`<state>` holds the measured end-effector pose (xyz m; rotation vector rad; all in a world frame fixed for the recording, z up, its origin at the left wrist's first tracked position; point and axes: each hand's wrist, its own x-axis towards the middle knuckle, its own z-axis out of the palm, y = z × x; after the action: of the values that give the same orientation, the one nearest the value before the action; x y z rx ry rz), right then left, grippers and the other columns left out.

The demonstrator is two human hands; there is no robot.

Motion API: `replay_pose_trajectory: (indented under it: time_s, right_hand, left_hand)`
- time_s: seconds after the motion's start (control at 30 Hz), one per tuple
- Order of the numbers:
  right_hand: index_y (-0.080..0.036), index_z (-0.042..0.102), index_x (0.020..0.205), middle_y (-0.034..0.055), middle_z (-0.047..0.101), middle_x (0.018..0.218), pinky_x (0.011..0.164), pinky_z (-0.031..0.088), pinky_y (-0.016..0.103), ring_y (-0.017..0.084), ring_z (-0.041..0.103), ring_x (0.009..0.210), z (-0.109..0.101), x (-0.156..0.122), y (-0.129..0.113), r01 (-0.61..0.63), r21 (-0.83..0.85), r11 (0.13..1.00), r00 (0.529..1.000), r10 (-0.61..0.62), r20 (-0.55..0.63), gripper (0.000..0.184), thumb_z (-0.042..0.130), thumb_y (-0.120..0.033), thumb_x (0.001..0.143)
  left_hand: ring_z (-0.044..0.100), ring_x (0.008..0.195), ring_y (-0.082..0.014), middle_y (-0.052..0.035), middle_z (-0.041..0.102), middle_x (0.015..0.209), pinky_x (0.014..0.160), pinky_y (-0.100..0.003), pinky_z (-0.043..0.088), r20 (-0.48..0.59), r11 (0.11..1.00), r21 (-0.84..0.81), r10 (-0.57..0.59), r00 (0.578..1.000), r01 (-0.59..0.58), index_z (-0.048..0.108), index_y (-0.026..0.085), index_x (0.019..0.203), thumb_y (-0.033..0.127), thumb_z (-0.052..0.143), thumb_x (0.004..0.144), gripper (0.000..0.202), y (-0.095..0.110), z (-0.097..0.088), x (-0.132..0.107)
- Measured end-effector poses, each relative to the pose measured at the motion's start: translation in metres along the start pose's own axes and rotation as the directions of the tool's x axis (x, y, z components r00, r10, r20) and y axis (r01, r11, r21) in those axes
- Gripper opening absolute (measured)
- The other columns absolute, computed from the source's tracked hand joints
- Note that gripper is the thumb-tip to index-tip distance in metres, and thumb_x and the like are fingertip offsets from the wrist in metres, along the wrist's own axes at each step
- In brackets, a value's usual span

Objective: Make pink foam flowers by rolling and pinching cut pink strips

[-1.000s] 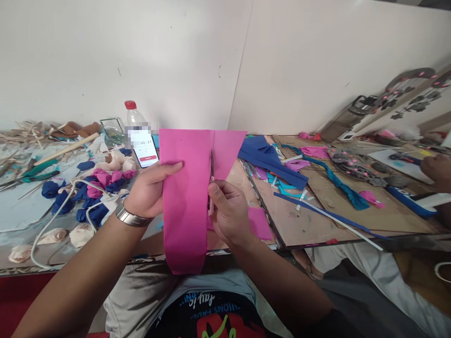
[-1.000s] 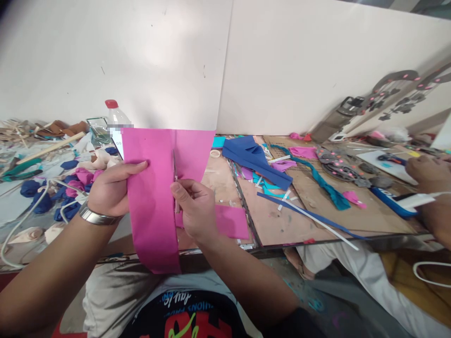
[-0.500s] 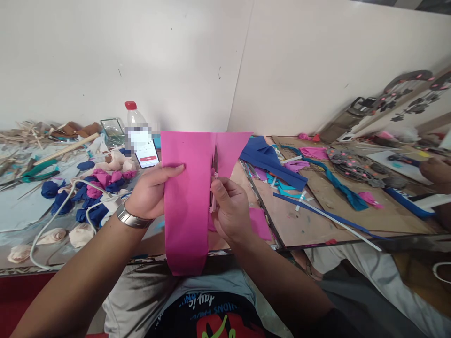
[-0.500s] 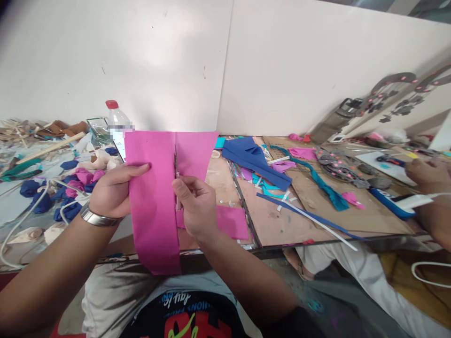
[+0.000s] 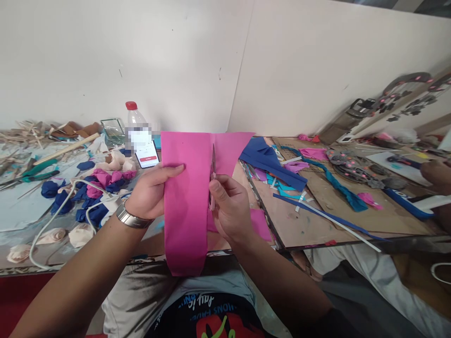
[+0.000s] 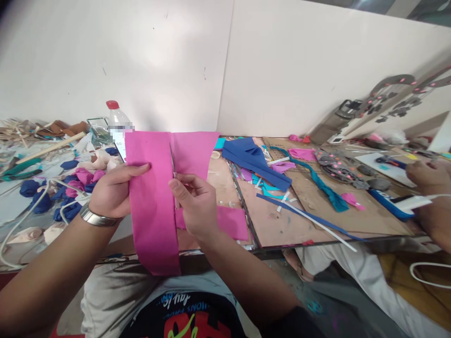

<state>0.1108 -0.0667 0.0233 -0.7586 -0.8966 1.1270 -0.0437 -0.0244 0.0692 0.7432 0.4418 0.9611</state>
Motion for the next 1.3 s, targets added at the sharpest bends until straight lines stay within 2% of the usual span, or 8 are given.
replay_pose_trajectory:
  time_s: [0.2, 0.4, 0.67, 1.0, 1.13, 1.3]
  right_hand:
    - [-0.022, 0.074, 0.086, -0.0069, 0.056, 0.058, 0.047, 0.035, 0.023, 0.007, 0.039, 0.048, 0.002, 0.001, -0.002, 0.02, -0.017, 1.0, 1.0, -0.02, -0.014, 0.033, 0.087, -0.05, 0.073]
    - [-0.021, 0.073, 0.079, -0.007, 0.054, 0.053, 0.046, 0.033, 0.024, 0.007, 0.039, 0.046, 0.001, 0.001, -0.002, 0.021, -0.024, 0.999, 1.0, -0.021, 0.001, 0.032, 0.085, -0.05, 0.076]
    - [-0.021, 0.072, 0.083, -0.0075, 0.052, 0.056, 0.048, 0.035, 0.024, 0.008, 0.04, 0.048, 0.003, 0.006, -0.005, 0.012, -0.026, 1.0, 1.0, -0.012, -0.009, 0.04, 0.084, -0.058, 0.073]
    - [-0.021, 0.072, 0.081, -0.0073, 0.05, 0.055, 0.049, 0.033, 0.024, 0.007, 0.04, 0.049, 0.003, 0.012, -0.012, 0.039, -0.044, 0.998, 0.999, -0.039, 0.002, 0.036, 0.083, -0.055, 0.076]
    - [-0.021, 0.072, 0.08, -0.0062, 0.054, 0.058, 0.051, 0.036, 0.025, 0.008, 0.042, 0.051, 0.003, 0.013, -0.012, 0.044, -0.051, 0.998, 0.999, -0.045, -0.015, 0.035, 0.084, -0.054, 0.075]
    - [-0.02, 0.07, 0.075, -0.0061, 0.054, 0.058, 0.051, 0.037, 0.025, 0.008, 0.043, 0.052, 0.004, 0.014, -0.013, 0.046, -0.052, 0.998, 0.998, -0.048, -0.031, 0.037, 0.084, -0.055, 0.074]
  left_hand:
    - [0.072, 0.112, -0.0353, -0.0154, 0.079, 0.105, 0.107, -0.05, 0.055, 0.028, 1.0, 0.016, -0.017, 0.999, 0.016, 0.073, 0.009, 0.108, 0.017, 0.071, 0.083, 0.026, 0.0, -0.004, -0.001]
    - [0.072, 0.112, -0.0356, -0.0157, 0.079, 0.104, 0.106, -0.05, 0.056, 0.026, 1.0, 0.017, -0.012, 1.0, 0.011, 0.074, 0.009, 0.105, 0.018, 0.072, 0.082, 0.024, 0.0, -0.003, -0.001]
    - [0.073, 0.11, -0.0356, -0.0149, 0.079, 0.104, 0.105, -0.049, 0.057, -0.003, 1.0, 0.025, -0.004, 1.0, 0.004, 0.074, 0.01, 0.104, 0.017, 0.073, 0.081, 0.024, -0.002, -0.003, -0.001]
    - [0.074, 0.108, -0.035, -0.0154, 0.079, 0.104, 0.104, -0.049, 0.058, -0.006, 1.0, 0.025, -0.002, 1.0, 0.003, 0.075, 0.009, 0.103, 0.015, 0.072, 0.082, 0.022, -0.003, 0.001, -0.001]
    - [0.073, 0.11, -0.0354, -0.0156, 0.079, 0.104, 0.104, -0.049, 0.057, 0.007, 1.0, 0.018, -0.016, 1.0, 0.016, 0.075, 0.009, 0.103, 0.016, 0.072, 0.082, 0.022, -0.004, 0.001, -0.001]
    - [0.071, 0.114, -0.0353, -0.0148, 0.079, 0.108, 0.105, -0.047, 0.057, 0.019, 1.0, 0.026, -0.008, 1.0, 0.007, 0.074, 0.011, 0.109, 0.016, 0.071, 0.083, 0.026, -0.004, -0.001, 0.0]
